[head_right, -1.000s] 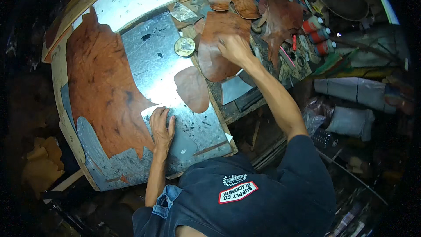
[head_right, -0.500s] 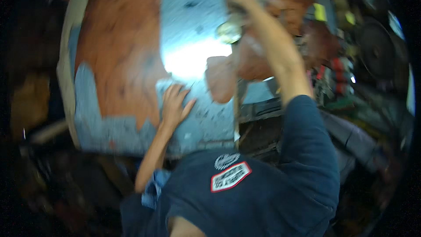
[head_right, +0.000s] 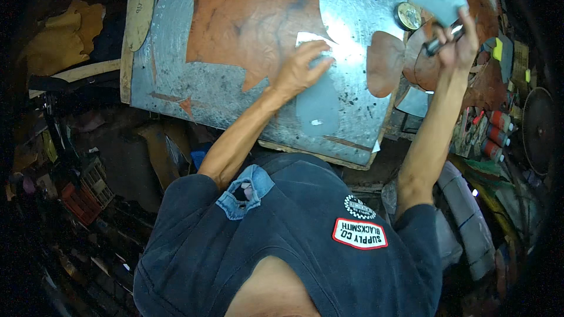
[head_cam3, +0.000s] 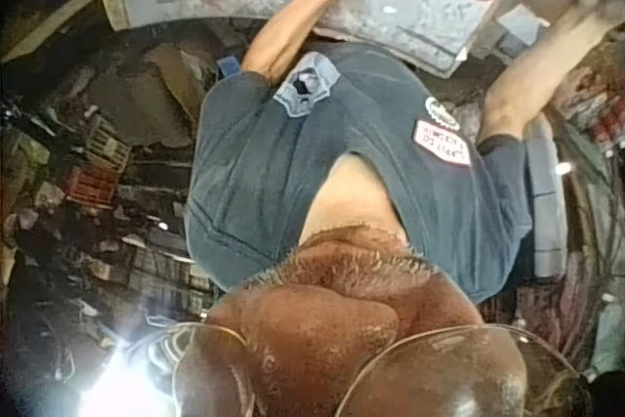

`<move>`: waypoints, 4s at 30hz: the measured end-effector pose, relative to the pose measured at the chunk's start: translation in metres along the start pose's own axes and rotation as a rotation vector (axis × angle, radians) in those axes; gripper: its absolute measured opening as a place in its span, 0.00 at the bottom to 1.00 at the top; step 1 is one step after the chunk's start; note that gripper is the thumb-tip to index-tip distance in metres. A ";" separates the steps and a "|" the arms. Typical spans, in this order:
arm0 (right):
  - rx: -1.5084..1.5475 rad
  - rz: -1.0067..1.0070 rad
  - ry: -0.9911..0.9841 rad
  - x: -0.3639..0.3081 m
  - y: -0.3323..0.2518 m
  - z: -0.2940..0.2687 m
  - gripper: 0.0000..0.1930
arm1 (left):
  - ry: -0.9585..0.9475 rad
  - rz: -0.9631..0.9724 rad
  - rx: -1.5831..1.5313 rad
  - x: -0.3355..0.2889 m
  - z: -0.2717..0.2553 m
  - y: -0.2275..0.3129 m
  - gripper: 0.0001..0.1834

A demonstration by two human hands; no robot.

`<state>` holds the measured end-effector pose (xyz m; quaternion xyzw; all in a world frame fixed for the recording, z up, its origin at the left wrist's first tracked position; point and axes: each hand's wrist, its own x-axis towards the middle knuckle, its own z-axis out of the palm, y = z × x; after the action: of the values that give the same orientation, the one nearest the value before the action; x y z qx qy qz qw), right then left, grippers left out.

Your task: Cutting out leather patterns for shoe components using a hand tool.

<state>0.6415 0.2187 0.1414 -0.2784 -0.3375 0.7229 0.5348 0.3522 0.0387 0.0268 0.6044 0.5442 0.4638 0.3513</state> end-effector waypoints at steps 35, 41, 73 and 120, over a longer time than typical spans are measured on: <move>-0.307 0.828 0.761 -0.214 0.205 0.159 0.09 | -0.605 -0.889 -0.268 -0.061 -0.280 -0.076 0.13; -0.356 0.787 0.766 -0.211 0.206 0.164 0.13 | -0.547 -1.065 -0.239 -0.054 -0.285 -0.079 0.13; -1.586 -0.014 1.002 -0.239 0.198 0.095 0.27 | -0.656 -0.376 0.794 -0.132 -0.300 -0.023 0.23; -1.896 0.637 0.894 -0.288 0.213 0.117 0.34 | 0.321 -0.531 -0.328 0.161 -0.585 -0.267 0.24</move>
<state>0.5059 -0.1228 0.0582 -0.8884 -0.4448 0.1084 -0.0339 -0.2912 0.1930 -0.0035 0.2965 0.6490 0.5266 0.4621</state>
